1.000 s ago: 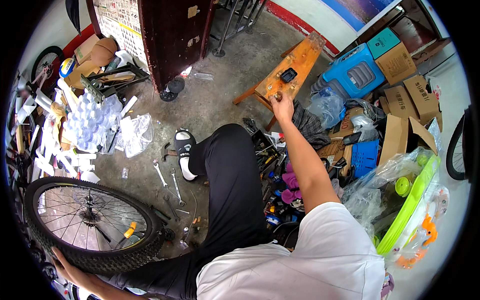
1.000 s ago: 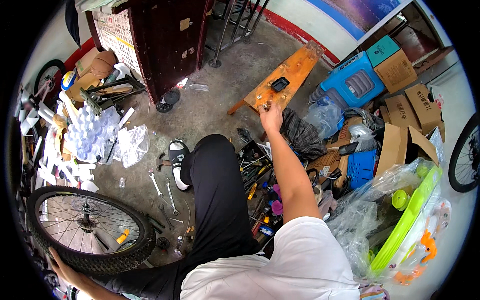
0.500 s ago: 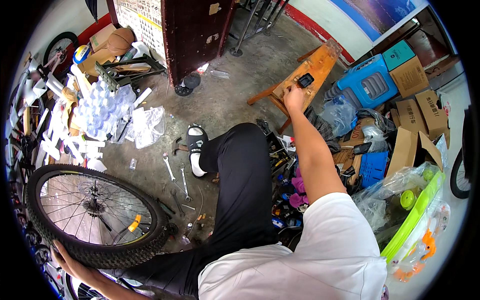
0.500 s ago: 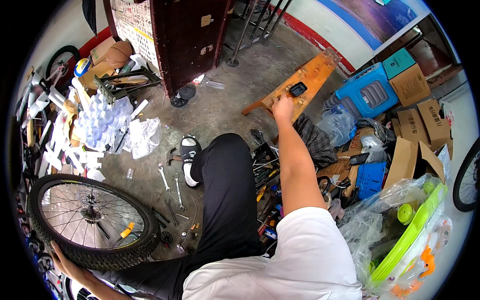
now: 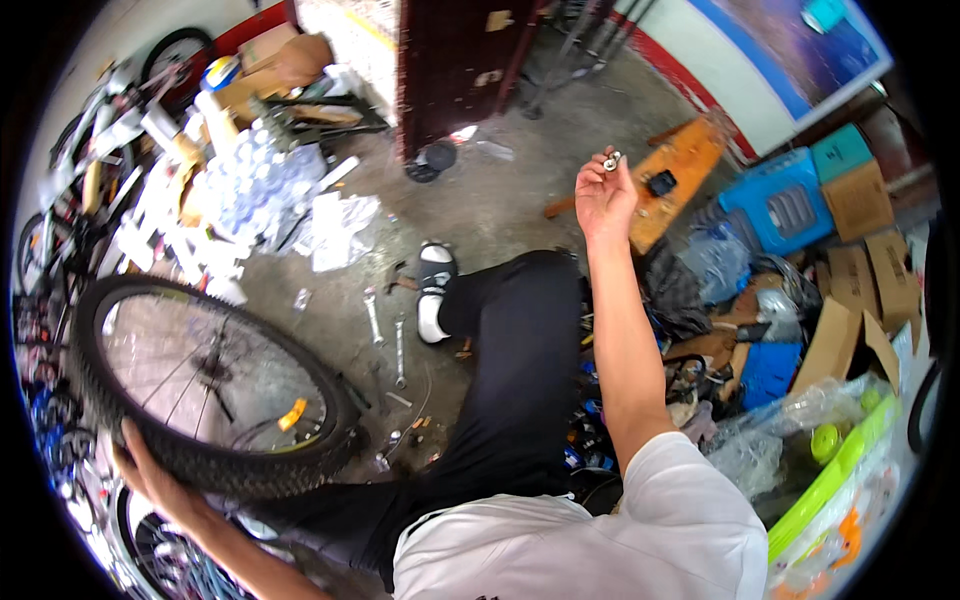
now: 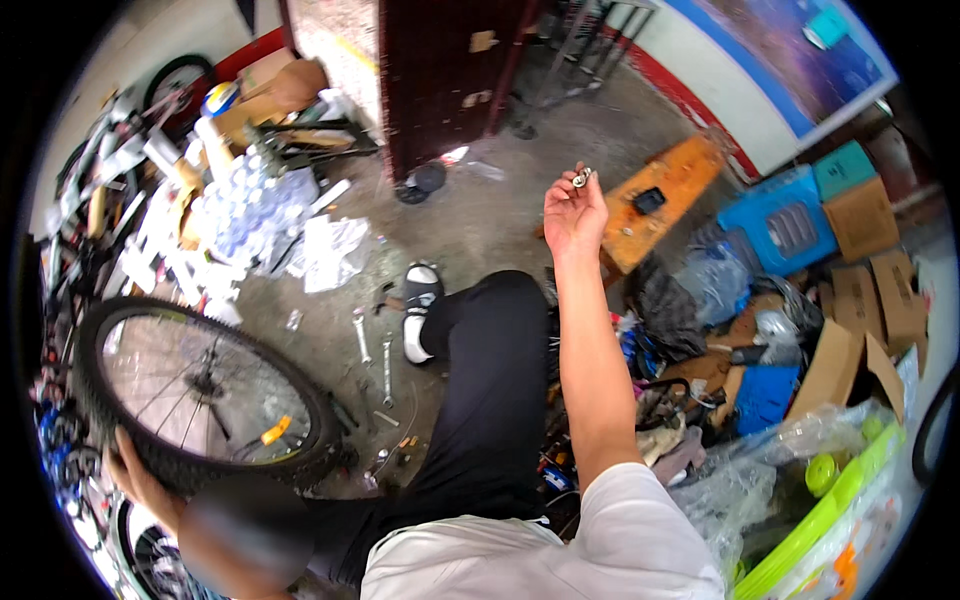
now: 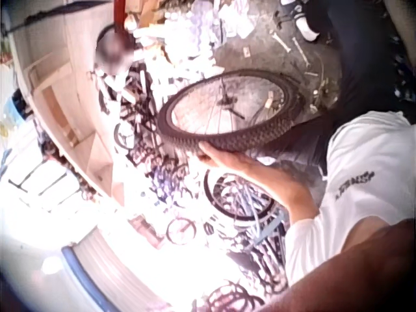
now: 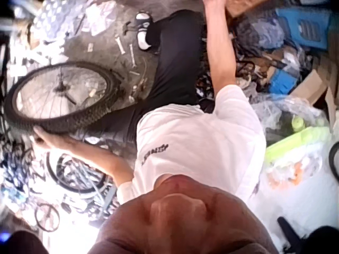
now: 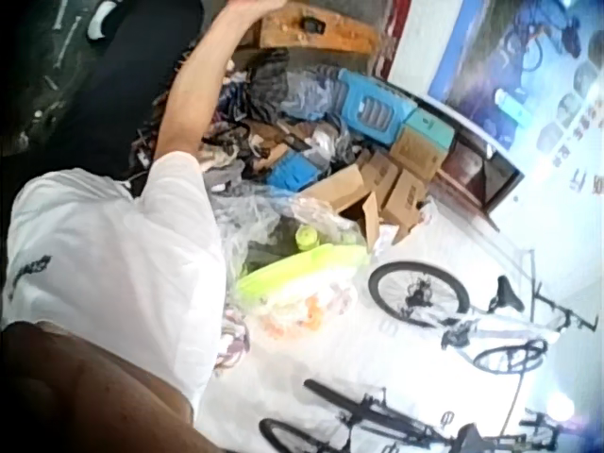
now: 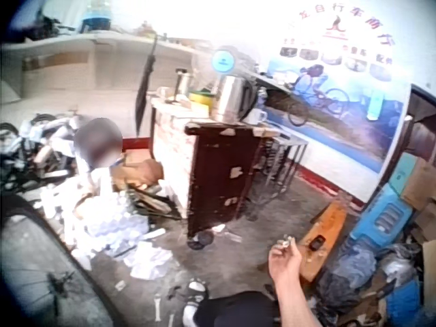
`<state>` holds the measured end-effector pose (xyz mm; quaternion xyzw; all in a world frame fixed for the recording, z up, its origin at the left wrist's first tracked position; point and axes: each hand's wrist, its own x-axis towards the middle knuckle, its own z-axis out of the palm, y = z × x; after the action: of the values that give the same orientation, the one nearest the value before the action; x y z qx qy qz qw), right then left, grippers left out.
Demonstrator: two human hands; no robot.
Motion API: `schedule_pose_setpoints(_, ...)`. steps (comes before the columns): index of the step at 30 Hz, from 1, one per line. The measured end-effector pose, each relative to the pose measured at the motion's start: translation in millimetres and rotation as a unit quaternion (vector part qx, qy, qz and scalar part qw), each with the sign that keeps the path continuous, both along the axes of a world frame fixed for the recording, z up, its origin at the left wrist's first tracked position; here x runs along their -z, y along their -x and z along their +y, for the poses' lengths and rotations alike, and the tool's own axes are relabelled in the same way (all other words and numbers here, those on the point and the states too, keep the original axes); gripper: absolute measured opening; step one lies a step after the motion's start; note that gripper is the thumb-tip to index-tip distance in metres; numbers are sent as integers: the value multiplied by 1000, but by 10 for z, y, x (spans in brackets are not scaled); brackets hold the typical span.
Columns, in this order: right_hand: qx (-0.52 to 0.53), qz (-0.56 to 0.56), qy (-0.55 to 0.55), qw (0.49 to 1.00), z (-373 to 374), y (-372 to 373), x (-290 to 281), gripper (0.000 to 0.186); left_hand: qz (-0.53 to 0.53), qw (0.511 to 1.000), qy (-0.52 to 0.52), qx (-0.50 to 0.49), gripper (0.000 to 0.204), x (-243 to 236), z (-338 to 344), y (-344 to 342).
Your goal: The person unscrews and removes a small component from the axle of a bicycle wheel, rotates the wheel, and then picks up a tool to continue working on a different part of the wheel assembly.
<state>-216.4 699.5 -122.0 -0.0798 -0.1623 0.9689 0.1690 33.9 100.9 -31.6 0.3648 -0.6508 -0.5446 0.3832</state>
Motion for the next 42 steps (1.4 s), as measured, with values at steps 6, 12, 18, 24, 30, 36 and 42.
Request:
schedule_pose_setpoints(6, -334, 36, 11, 942, -1329, 322, -340, 23, 34, 999, 25, 23, 50, 93, 383, 155)
schedule_pose_setpoints(12, -438, -34, -262, 860, -2866, -40, -318, 21, -1, 994, 78, 76, 72, 101, 835, -301)
schedule_pose_setpoints(18, -514, -87, -314, 794, -3262, -473, 555, 22, -113, 954, 278, -10, 74, -505, -120, 319)
schedule_pose_setpoints(24, -534, -185, -308, 765, -3565, -562, 998, 21, -289, 854, 413, 130, 53, -481, -1005, 933)
schedule_pose_setpoints(30, -526, -183, -321, 766, -3528, -435, 1002, 24, -287, 890, 339, 101, 59, -355, -1442, 1257)
schedule_pose_setpoints(36, -518, -149, -315, 781, -3441, -257, 656, 22, -283, 952, 34, 114, 36, -444, -1579, 1353)
schedule_pose_setpoints(42, -477, -19, -371, 797, -3181, 90, 37, 24, -256, 960, -33, 108, 29, -458, -1655, 1309)
